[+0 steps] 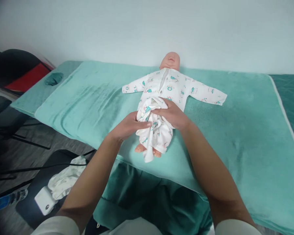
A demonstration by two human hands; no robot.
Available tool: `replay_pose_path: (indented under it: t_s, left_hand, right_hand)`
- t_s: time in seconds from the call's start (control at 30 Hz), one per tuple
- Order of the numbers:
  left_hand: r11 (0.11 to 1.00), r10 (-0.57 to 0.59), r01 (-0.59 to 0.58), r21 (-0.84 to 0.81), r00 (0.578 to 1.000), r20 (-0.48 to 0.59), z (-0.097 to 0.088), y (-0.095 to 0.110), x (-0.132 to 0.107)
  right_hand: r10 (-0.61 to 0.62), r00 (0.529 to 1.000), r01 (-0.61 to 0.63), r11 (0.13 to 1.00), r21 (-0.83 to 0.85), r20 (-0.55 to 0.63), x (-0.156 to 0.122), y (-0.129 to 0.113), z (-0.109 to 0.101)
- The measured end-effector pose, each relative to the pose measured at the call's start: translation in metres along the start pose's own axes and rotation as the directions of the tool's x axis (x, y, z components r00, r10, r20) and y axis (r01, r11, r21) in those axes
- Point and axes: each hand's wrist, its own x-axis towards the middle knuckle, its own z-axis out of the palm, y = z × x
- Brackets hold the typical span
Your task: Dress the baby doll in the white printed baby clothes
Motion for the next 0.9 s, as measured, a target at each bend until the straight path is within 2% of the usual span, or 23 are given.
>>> replay_pose_path:
  t_s: [0.07,0.13,0.23,0.33,0.47,0.6,0.73,0.9]
  left_hand:
    - [0.997,0.012,-0.015,-0.07,0.999,-0.048,0.002,-0.001,0.0]
    - [0.978,0.055,-0.079,-0.195,0.991,-0.125,0.007,-0.005,0.002]
    - [0.935,0.086,-0.17,-0.311,0.96,-0.267,0.02,-0.01,-0.002]
    - [0.929,0.027,-0.174,-0.328,0.913,-0.408,0.038,-0.01,-0.02]
    - [0.947,-0.069,-0.083,-0.311,0.891,-0.449,0.059,-0.011,-0.058]
    - [0.938,-0.145,-0.067,-0.341,0.817,-0.559,0.074,-0.019,-0.09]
    - [0.898,-0.207,-0.104,-0.428,0.759,-0.617,0.091,-0.022,-0.103]
    - [0.838,-0.273,-0.158,-0.523,0.709,-0.651,0.112,-0.031,-0.106]
  right_hand:
    - [0.004,1.0,-0.004,1.0,0.029,0.009,0.001,0.002,-0.003]
    - [0.001,0.998,0.001,1.0,-0.025,0.056,0.0,0.0,-0.004]
    - [-0.021,0.987,0.064,0.962,-0.267,0.161,-0.002,-0.007,-0.003]
    - [-0.029,0.98,0.12,0.877,-0.465,0.197,-0.002,-0.013,0.003]
    - [0.031,0.98,0.102,0.772,-0.627,0.198,-0.003,-0.015,0.011]
    - [0.047,0.96,0.174,0.673,-0.719,0.276,-0.004,-0.013,0.013]
    - [0.068,0.938,0.233,0.603,-0.763,0.339,-0.004,-0.012,0.013]
    - [0.114,0.918,0.25,0.574,-0.78,0.379,-0.005,-0.015,0.011]
